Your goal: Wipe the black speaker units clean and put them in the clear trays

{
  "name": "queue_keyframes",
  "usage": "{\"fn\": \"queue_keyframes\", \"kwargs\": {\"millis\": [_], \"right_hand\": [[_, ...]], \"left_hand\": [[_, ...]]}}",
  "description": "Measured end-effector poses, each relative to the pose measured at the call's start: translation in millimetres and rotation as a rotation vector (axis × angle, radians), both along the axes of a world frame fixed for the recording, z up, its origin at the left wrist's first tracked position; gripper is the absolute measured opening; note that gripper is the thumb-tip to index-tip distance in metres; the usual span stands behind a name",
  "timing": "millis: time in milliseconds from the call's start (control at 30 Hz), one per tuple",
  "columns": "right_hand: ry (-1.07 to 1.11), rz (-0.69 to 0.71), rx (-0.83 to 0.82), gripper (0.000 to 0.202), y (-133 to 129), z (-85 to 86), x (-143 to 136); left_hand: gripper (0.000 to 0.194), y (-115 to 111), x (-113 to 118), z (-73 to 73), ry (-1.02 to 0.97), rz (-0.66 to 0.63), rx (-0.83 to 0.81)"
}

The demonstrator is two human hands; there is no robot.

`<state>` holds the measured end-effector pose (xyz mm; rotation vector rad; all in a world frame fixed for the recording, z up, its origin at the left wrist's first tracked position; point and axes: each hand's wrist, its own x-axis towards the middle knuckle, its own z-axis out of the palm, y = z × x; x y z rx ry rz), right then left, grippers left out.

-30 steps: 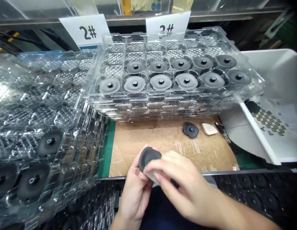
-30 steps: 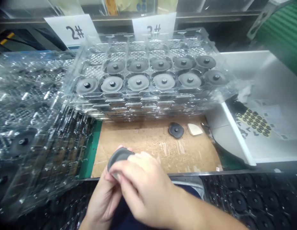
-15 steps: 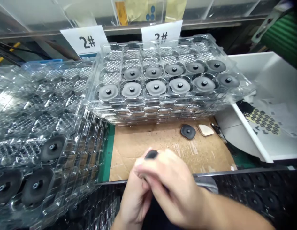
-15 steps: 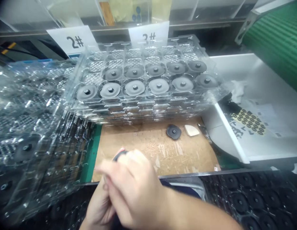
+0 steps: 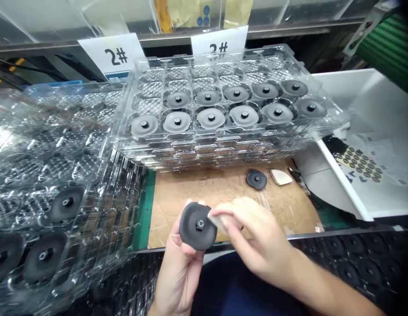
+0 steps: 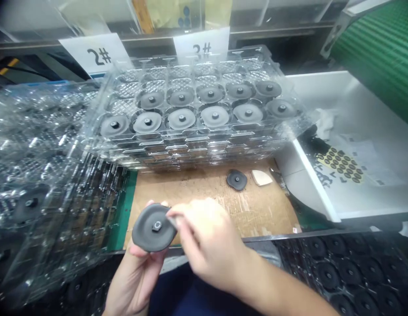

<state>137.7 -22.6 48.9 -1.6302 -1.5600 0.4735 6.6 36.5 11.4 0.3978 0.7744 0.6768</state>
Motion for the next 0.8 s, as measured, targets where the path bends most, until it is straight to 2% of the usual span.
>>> {"fn": "queue_keyframes", "kwargs": {"millis": [67, 167, 267, 333, 433, 467, 567, 600, 633, 733, 800], "right_hand": [[-0.037, -0.025, 0.022, 0.021, 0, -1.4, 1], [-0.004, 0.093, 0.049, 0.021, -1, -1.6, 2], [0.039, 0.015, -0.026, 0.020, -1, -0.9, 1], [0.008, -0.010, -0.007, 0.021, 0, -0.8, -2], [0.024, 0.116, 0.041, 0.021, 1, -5.0, -1], [0.044, 0.114, 0.018, 0.020, 2, -7.9, 2], [0.090, -0.089, -0.104, 0.019, 7, -15.6, 16], [0.092, -0.142, -0.102, 0.020, 8, -16.3, 19], [0.086, -0.138, -0.073, 0.023, 9, -15.6, 21], [0.053, 0.068, 0.074, 0.027, 9, -8.4, 18], [0.046, 0.149, 0.034, 0.026, 10, -3.2, 11]], "left_hand": [[0.057, -2, -1, -1.7, 0.009, 0.008, 0.000], [0.054, -4, 0, -3.3, 0.000, -0.001, -0.038], [0.056, -4, 0, -5.1, -0.009, 0.025, -0.020], [0.055, -2, 0, -6.0, -0.010, 0.028, -0.026], [0.051, 0, -1, -6.5, -0.016, 0.001, -0.044], [0.051, 0, -1, -6.6, -0.014, 0.005, -0.038], [0.053, 0, -1, -7.4, 0.000, 0.043, -0.019], [0.054, -1, -1, -7.8, 0.004, 0.050, -0.017], [0.054, -2, -1, -8.5, 0.001, 0.047, -0.017], [0.052, -3, -3, -11.7, -0.020, -0.006, -0.015], [0.048, -4, -6, -14.0, -0.017, -0.042, -0.014]]}}
